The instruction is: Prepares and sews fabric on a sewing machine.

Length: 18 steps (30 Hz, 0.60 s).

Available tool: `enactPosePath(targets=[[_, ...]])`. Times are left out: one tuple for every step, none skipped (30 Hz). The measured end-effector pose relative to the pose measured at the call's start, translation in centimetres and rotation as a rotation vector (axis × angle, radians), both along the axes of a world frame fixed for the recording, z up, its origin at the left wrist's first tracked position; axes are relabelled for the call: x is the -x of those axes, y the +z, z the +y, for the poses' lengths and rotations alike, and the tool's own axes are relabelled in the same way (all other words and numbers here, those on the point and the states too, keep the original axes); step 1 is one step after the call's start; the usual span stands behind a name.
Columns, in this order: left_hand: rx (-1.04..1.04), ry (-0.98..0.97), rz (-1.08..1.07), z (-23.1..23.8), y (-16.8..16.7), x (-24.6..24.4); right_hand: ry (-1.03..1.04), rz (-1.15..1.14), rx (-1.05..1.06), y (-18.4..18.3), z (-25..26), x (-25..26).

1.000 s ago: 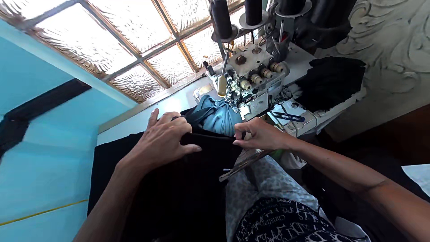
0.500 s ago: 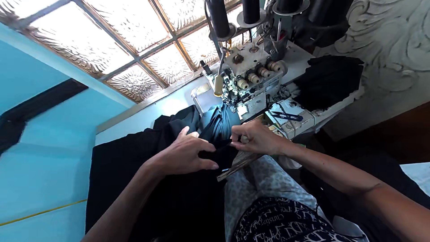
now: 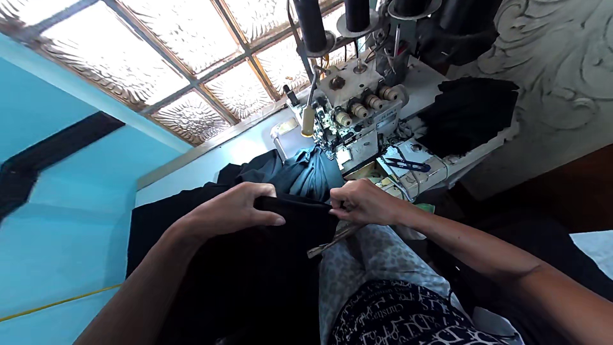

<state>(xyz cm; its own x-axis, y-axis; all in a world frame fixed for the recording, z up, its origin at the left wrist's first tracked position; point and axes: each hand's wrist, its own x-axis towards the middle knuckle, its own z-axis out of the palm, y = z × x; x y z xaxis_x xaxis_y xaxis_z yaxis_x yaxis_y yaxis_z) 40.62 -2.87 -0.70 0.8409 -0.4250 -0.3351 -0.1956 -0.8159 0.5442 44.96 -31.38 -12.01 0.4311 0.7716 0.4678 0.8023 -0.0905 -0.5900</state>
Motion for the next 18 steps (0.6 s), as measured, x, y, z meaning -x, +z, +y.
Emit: enactPosePath(targets=[[-0.015, 0.055, 0.008, 0.0, 0.3, 0.0, -0.002, 0.025, -0.005, 0.2, -0.1, 0.0], [-0.019, 0.103, -0.001, -0.1, 0.4, 0.2, -0.006, 0.043, -0.015, 0.3, -0.1, 0.0], [-0.010, 0.132, -0.040, -0.2, 0.3, 0.3, -0.012, 0.052, -0.025, 0.4, -0.1, -0.1], [0.013, 0.156, -0.095, -0.4, 0.0, 0.5, -0.016, 0.055, -0.036, 0.5, -0.1, -0.1], [0.040, 0.177, -0.150, -0.7, -0.1, 0.7, -0.017, 0.058, -0.051, 0.5, -0.1, -0.2], [0.072, 0.200, -0.194, -1.0, -0.1, 0.9, -0.018, 0.071, -0.067, 0.6, -0.2, -0.2], [0.105, 0.208, -0.248, -1.1, -0.1, 1.1, -0.022, 0.092, -0.084, 0.7, -0.3, -0.2], [0.136, 0.198, -0.306, -1.2, -0.2, 1.2, -0.029, 0.110, -0.103, 0.8, -0.3, -0.2], [0.157, 0.181, -0.365, -1.3, -0.3, 1.3, -0.041, 0.123, -0.119, 0.9, -0.3, -0.2], [0.166, 0.165, -0.429, -1.5, -0.4, 1.4, -0.054, 0.135, -0.128, 1.0, -0.3, -0.2], [0.160, 0.151, -0.489, -1.6, -0.5, 1.5, -0.063, 0.147, -0.128, 1.1, -0.4, -0.2], [0.142, 0.135, -0.551, -1.8, -0.6, 1.6, -0.067, 0.164, -0.119, 1.1, -0.5, -0.2], [0.116, 0.116, -0.615, -2.1, -0.7, 1.6, -0.066, 0.180, -0.106, 1.3, -0.7, -0.2], [0.082, 0.093, -0.679, -2.4, -0.7, 1.7, -0.058, 0.192, -0.085, 1.4, -1.1, -0.2], [0.044, 0.059, -0.743, -2.7, -0.7, 1.9, -0.042, 0.192, -0.065, 1.6, -1.5, -0.1], [0.007, 0.025, -0.789, -3.1, -0.7, 2.1, -0.029, 0.167, -0.051, 1.7, -1.9, -0.1], [-0.017, -0.009, -0.825, -3.4, -0.6, 2.2, -0.024, 0.128, -0.041, 1.7, -2.3, 0.1], [-0.037, -0.038, -0.848, -3.8, -0.6, 2.3, -0.021, 0.087, -0.032, 1.6, -2.8, 0.3]])
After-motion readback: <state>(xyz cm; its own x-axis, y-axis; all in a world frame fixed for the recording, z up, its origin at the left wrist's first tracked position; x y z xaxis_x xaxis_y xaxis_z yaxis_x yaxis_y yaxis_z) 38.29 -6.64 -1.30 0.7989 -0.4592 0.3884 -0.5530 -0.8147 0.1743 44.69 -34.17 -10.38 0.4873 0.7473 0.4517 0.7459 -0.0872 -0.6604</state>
